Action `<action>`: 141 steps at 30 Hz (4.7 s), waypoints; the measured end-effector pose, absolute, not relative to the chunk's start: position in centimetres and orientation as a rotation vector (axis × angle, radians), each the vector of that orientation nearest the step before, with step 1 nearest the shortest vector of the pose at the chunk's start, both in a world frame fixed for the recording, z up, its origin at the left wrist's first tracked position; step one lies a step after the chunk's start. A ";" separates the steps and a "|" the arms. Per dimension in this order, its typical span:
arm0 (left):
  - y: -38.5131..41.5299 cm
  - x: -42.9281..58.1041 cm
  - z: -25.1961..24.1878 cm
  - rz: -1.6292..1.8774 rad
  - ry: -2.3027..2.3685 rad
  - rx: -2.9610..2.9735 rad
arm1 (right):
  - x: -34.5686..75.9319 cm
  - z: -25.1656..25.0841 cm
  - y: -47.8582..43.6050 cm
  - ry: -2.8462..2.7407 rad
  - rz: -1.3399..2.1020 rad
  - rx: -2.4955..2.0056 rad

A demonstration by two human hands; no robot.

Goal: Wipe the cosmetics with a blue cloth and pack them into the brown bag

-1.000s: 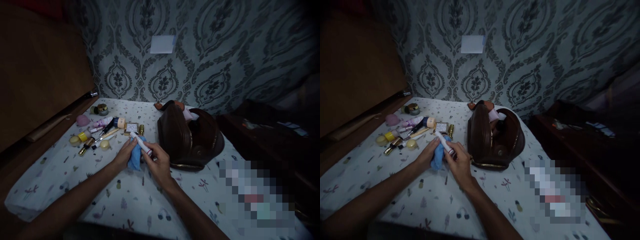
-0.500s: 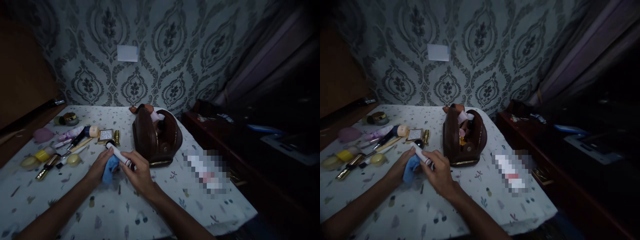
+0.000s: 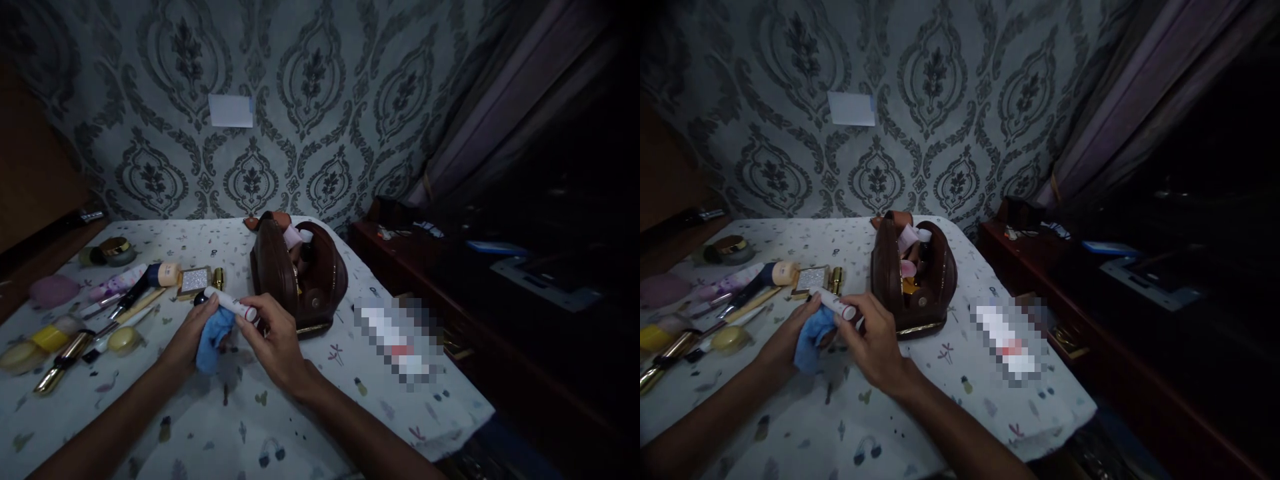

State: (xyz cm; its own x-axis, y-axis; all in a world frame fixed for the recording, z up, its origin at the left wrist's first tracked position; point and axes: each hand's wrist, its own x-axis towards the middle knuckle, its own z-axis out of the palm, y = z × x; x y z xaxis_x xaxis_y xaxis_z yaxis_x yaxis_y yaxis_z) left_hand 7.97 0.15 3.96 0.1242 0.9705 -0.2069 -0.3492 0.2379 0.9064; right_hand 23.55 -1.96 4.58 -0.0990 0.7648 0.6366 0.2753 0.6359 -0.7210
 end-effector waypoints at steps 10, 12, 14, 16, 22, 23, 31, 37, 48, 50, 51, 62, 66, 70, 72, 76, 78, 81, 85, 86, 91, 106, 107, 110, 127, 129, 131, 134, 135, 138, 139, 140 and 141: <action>0.4 9.1 3.7 1.161 0.946 0.713 | 24.9 5.3 -2.3 -1.834 0.336 -0.792; 0.5 8.9 3.5 1.177 0.957 0.672 | 24.9 5.0 -2.4 -1.872 0.345 -0.804; 0.7 8.6 3.3 1.212 0.997 0.639 | 24.7 4.5 -2.4 -1.904 0.357 -0.823; 1.0 8.3 3.0 1.247 1.042 0.628 | 24.5 3.9 -2.1 -1.933 0.360 -0.847; 1.7 7.6 1.7 1.242 1.130 0.692 | 23.8 2.1 -0.8 -2.020 0.269 -0.883; 1.8 7.5 1.5 1.239 1.123 0.740 | 23.7 1.8 -0.6 -2.038 0.247 -0.887; 2.8 5.6 2.1 1.210 1.233 1.366 | 22.9 0.4 0.4 -2.026 0.266 -0.914; 3.6 4.5 2.7 1.193 1.321 1.470 | 21.7 -0.2 1.1 -2.015 0.329 -0.977; 4.9 1.2 2.7 1.234 1.575 1.583 | 21.7 -1.0 0.5 -2.083 0.172 -1.075; 4.8 1.5 2.2 1.143 1.580 1.685 | 21.8 -0.4 0.0 -2.080 0.096 -1.057; 4.7 1.9 2.0 1.122 1.569 1.702 | 22.0 0.1 -0.3 -2.067 0.062 -1.036; 4.6 4.4 1.5 1.060 1.538 1.667 | 31.7 9.2 -2.4 -1.637 -0.174 -0.983; 4.9 3.8 0.9 1.003 1.653 1.680 | 34.3 10.5 -1.1 -1.874 -0.066 -1.222; 4.9 3.7 0.7 0.952 1.678 1.757 | 34.6 12.2 1.0 -2.145 0.098 -1.409; 4.9 3.8 0.8 0.956 1.681 1.785 | 34.4 13.1 2.1 -2.228 0.177 -1.461; 4.6 4.0 1.3 0.938 1.682 1.790 | 34.2 14.5 3.9 -2.327 0.228 -1.536; 4.4 4.1 1.5 0.929 1.685 1.767 | 34.1 14.7 4.4 -2.338 0.199 -1.537; 4.3 4.2 1.6 0.940 1.693 1.726 | 34.0 14.5 4.7 -2.318 0.153 -1.559; 4.3 4.3 1.6 0.927 1.675 1.688 | 33.8 13.3 4.8 -2.299 0.107 -1.647; 4.3 4.3 1.6 0.930 1.671 1.685 | 33.7 13.0 4.8 -2.320 0.109 -1.650; 4.3 4.4 1.6 0.978 1.681 1.707 | 33.4 12.3 5.1 -2.465 0.264 -1.684; 5.1 3.1 3.5 1.220 1.708 1.629 | 33.1 11.9 6.6 -2.531 0.456 -1.762; 5.6 2.7 3.7 1.255 1.703 1.635 | 33.1 11.8 6.8 -2.538 0.460 -1.759; 7.3 1.5 4.1 1.323 1.687 1.649 | 32.9 11.7 7.2 -2.545 0.470 -1.764; 13.7 2.3 4.0 0.125 1.983 2.515 | 31.6 12.2 2.8 -2.033 0.092 -1.446; 13.7 2.3 4.0 0.090 1.959 2.519 | 29.9 11.4 0.7 -1.933 0.036 -1.223; 13.4 2.3 4.1 0.085 1.920 2.541 | 27.7 9.6 -1.0 -2.033 0.132 -1.005; 12.2 2.4 4.5 0.123 1.886 2.577 | 24.1 5.8 -2.0 -2.295 0.463 -0.931; 11.7 2.4 4.5 0.141 1.886 2.584 | 23.0 4.6 -2.0 -2.313 0.551 -0.968; 9.9 2.2 4.5 0.218 1.894 2.592 | 20.6 1.6 -1.0 -2.234 0.769 -1.062; 9.2 2.0 4.4 0.285 1.881 2.594 | 20.2 1.0 -0.6 -2.168 0.830 -1.112; 8.4 1.8 4.5 0.365 1.860 2.592 | 19.8 0.6 -0.3 -2.103 0.887 -1.156; 7.5 1.5 4.6 0.449 1.835 2.585 | 19.5 0.3 0.0 -2.047 0.935 -1.188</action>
